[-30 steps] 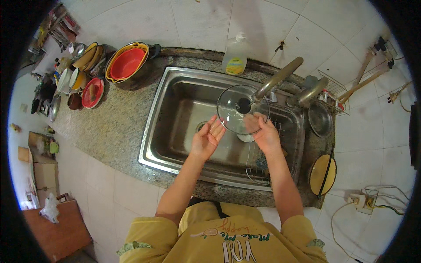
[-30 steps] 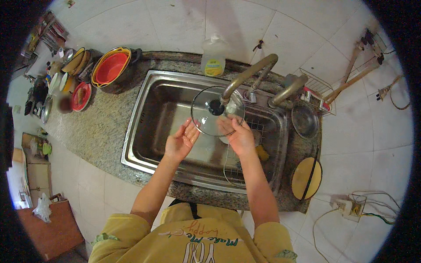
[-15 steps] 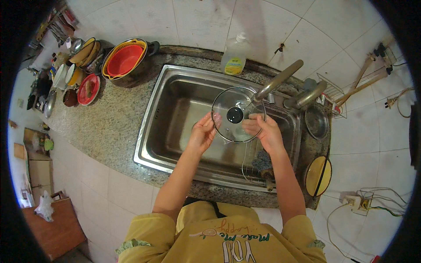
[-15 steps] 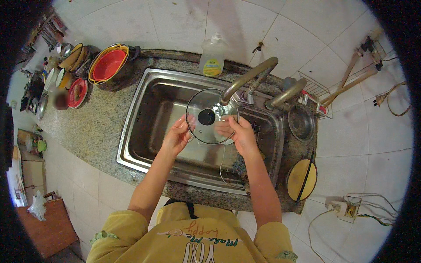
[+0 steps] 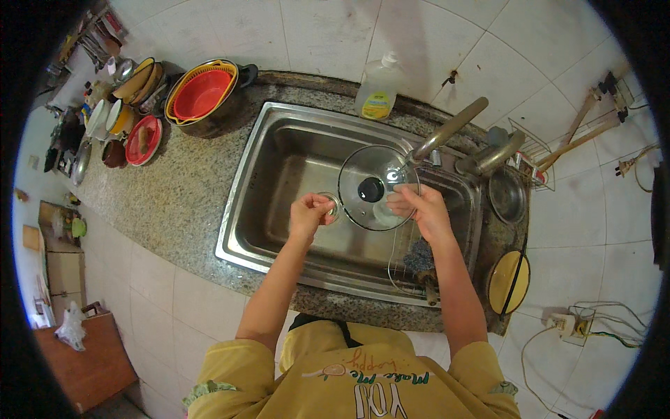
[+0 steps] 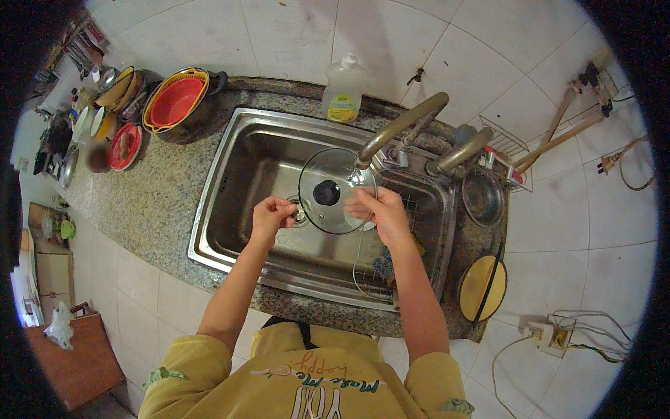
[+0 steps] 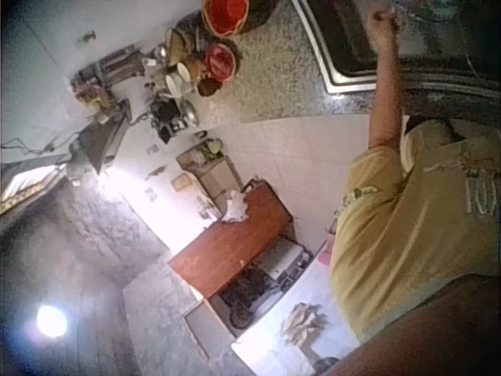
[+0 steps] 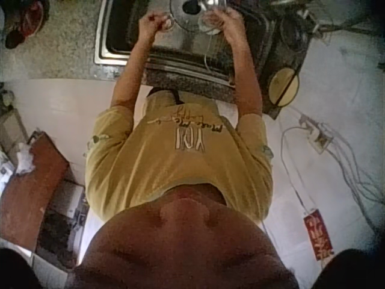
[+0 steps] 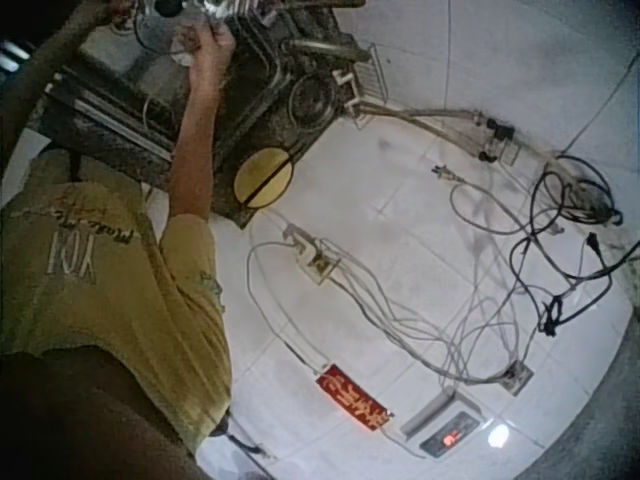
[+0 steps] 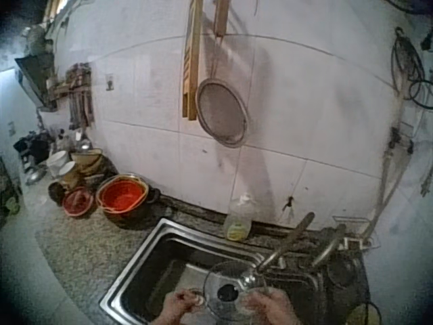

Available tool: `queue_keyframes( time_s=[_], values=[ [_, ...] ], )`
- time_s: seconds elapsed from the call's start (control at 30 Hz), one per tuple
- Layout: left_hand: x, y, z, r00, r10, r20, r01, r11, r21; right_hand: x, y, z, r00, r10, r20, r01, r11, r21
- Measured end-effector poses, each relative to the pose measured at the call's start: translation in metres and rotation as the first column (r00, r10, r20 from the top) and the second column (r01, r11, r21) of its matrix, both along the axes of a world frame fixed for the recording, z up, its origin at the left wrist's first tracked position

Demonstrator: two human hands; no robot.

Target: The person washes a white plate and a glass pot lid in a kitchen sink using a steel wool scrubber and running water. They scrub the items thoroughly, rinse them under the tap, and place the cleaned plate on a nearby counter. The person then picks up a large metal pot and a ladle to wash them in the sink.

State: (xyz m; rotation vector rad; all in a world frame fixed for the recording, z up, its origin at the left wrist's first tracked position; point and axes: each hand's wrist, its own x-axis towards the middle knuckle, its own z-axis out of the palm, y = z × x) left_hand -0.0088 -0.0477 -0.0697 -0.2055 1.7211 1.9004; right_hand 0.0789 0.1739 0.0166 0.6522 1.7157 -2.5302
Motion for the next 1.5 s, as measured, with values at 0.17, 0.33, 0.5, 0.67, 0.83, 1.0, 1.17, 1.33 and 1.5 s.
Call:
queue_keyframes(
  time_s=[0.17, 0.33, 0.5, 0.67, 0.83, 1.0, 1.17, 1.33, 1.5],
  values=[
    [-0.002, -0.011, -0.006, 0.851, -0.416, -0.320, 0.054, 0.675, -0.736, -0.007, -0.004, 0.012, 0.997, 0.038, 0.067, -0.056, 0.956, 0.288],
    [0.001, -0.022, -0.028, 0.568, -0.525, -0.634, -0.076, 0.734, -0.675, -0.009, -0.008, 0.015, 0.995, 0.057, 0.081, -0.081, 0.940, 0.332],
    [0.001, -0.023, -0.019, 0.802, -0.446, -0.398, 0.039, 0.704, -0.709, -0.012, -0.006, 0.006, 0.982, 0.184, 0.041, -0.188, 0.931, 0.315],
    [-0.009, -0.023, -0.038, 0.841, -0.370, -0.395, 0.159, 0.866, -0.474, -0.016, -0.009, 0.006, 0.975, 0.218, -0.030, -0.205, 0.949, 0.238],
    [-0.007, -0.005, 0.002, 0.964, -0.173, 0.204, 0.034, 0.836, 0.548, -0.015, -0.012, 0.013, 0.975, 0.215, -0.058, -0.209, 0.973, 0.101],
    [-0.003, -0.004, 0.025, 0.957, -0.262, 0.126, 0.087, 0.673, 0.735, -0.015, -0.012, 0.002, 0.994, 0.109, 0.009, -0.109, 0.987, 0.116],
    [0.004, -0.002, 0.027, 0.942, -0.336, 0.024, 0.229, 0.689, 0.687, -0.019, -0.011, 0.006, 0.982, -0.019, 0.189, -0.052, 0.931, 0.362],
    [0.008, 0.002, 0.023, 0.955, -0.295, 0.007, 0.207, 0.688, 0.695, -0.025, -0.015, 0.006, 0.989, -0.120, 0.091, 0.059, 0.864, 0.500],
    [0.014, 0.007, 0.016, 0.963, -0.263, 0.054, 0.140, 0.662, 0.737, -0.029, -0.007, -0.006, 0.999, -0.043, -0.027, 0.050, 0.906, 0.421]
  ],
)
